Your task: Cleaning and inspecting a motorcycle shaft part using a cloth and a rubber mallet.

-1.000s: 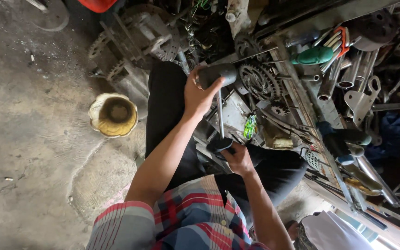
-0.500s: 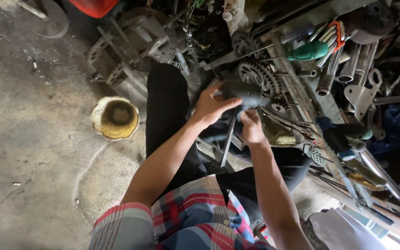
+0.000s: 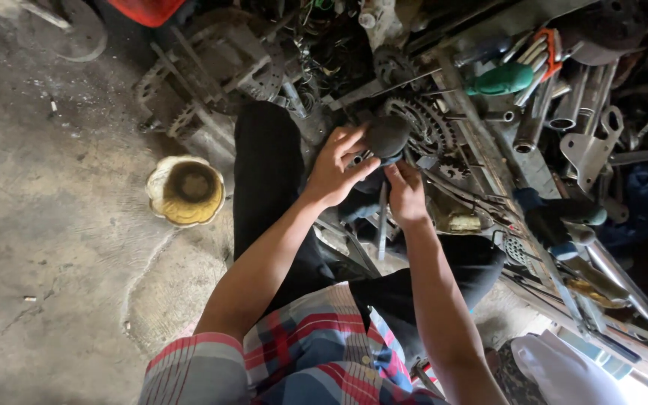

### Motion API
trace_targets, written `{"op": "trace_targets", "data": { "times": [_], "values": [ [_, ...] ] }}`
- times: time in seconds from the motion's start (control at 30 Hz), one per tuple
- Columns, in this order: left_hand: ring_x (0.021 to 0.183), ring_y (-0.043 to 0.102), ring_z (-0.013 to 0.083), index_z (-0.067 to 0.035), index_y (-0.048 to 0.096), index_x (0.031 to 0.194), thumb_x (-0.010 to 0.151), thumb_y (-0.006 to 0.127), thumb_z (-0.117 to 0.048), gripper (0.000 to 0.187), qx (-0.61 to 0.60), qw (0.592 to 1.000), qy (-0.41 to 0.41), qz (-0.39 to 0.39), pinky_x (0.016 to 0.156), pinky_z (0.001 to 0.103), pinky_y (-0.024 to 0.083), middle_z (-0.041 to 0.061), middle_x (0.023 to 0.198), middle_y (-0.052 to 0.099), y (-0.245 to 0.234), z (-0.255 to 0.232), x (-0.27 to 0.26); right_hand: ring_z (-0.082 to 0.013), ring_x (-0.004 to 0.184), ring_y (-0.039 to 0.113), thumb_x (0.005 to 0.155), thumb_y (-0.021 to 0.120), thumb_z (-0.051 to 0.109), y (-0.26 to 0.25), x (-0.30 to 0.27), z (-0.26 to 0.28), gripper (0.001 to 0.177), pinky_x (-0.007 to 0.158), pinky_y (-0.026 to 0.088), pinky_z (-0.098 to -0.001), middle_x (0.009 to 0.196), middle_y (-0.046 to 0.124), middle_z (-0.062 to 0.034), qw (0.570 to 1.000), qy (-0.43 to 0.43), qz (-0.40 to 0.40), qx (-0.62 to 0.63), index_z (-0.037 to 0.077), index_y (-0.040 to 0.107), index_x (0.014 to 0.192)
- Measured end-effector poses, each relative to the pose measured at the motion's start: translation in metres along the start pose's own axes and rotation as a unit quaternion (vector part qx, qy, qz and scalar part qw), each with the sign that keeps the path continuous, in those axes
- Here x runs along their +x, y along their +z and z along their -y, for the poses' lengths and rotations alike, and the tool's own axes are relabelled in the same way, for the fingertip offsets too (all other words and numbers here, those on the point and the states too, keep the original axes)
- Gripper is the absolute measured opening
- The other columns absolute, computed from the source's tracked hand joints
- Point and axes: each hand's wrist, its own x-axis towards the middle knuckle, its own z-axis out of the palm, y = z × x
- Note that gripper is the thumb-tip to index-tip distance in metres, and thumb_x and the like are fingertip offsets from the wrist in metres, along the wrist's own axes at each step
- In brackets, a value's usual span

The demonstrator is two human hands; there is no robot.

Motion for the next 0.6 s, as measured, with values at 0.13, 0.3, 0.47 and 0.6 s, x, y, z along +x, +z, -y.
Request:
{"op": "trace_targets", "data": {
  "times": [0.13,0.3,0.47,0.6],
  "values": [
    [0.145,0.052,0.0332,-0.009,0.023,0.167,0.102,0.073,-0.022,0.083,0.04,0.999,0.002,0.029,0.123,0.05,0.037,0.021,0.157,0.05,0.002,-0.04,-0.007,-0.0157,0.092,0.063,0.109,0.047,0.025,-0.014,0.0,-0.032,0.034,0.082,0.053,-0.031,0.104,0.07,-0.0096,1.0,-0.006,-0.009,0.007,0.0,0.067,0.122],
    [0.129,0.061,0.0318,-0.012,0.033,0.162,0.094,0.076,-0.022,0.081,-0.208,0.973,-0.088,0.057,0.109,0.047,0.053,0.023,0.138,0.063,0.007,-0.032,-0.005,-0.0203,0.094,0.063,0.114,0.051,0.026,-0.032,-0.002,-0.063,0.03,0.086,0.051,-0.0367,0.105,0.068,-0.0102,0.975,-0.024,0.023,0.22,0.0,0.063,0.117],
    [0.106,0.064,0.0297,-0.012,0.044,0.158,0.094,0.077,-0.016,0.072,-0.057,0.986,-0.156,-0.024,0.091,0.042,0.057,0.022,0.117,0.068,0.015,-0.031,0.008,-0.0203,0.093,0.066,0.108,0.052,0.03,-0.025,-0.013,-0.06,0.033,0.086,0.054,-0.0359,0.103,0.069,-0.0095,0.97,0.0,0.031,0.242,0.001,0.064,0.117],
    [0.113,0.065,0.0268,-0.01,0.045,0.146,0.084,0.082,-0.019,0.073,-0.192,0.969,-0.158,-0.009,0.092,0.041,0.06,0.014,0.127,0.064,0.017,-0.033,0.014,-0.0202,0.088,0.067,0.106,0.052,0.029,-0.023,-0.015,-0.05,0.033,0.08,0.055,-0.0357,0.098,0.07,-0.0092,0.954,0.037,0.069,0.289,0.001,0.065,0.115]
  ]
}}
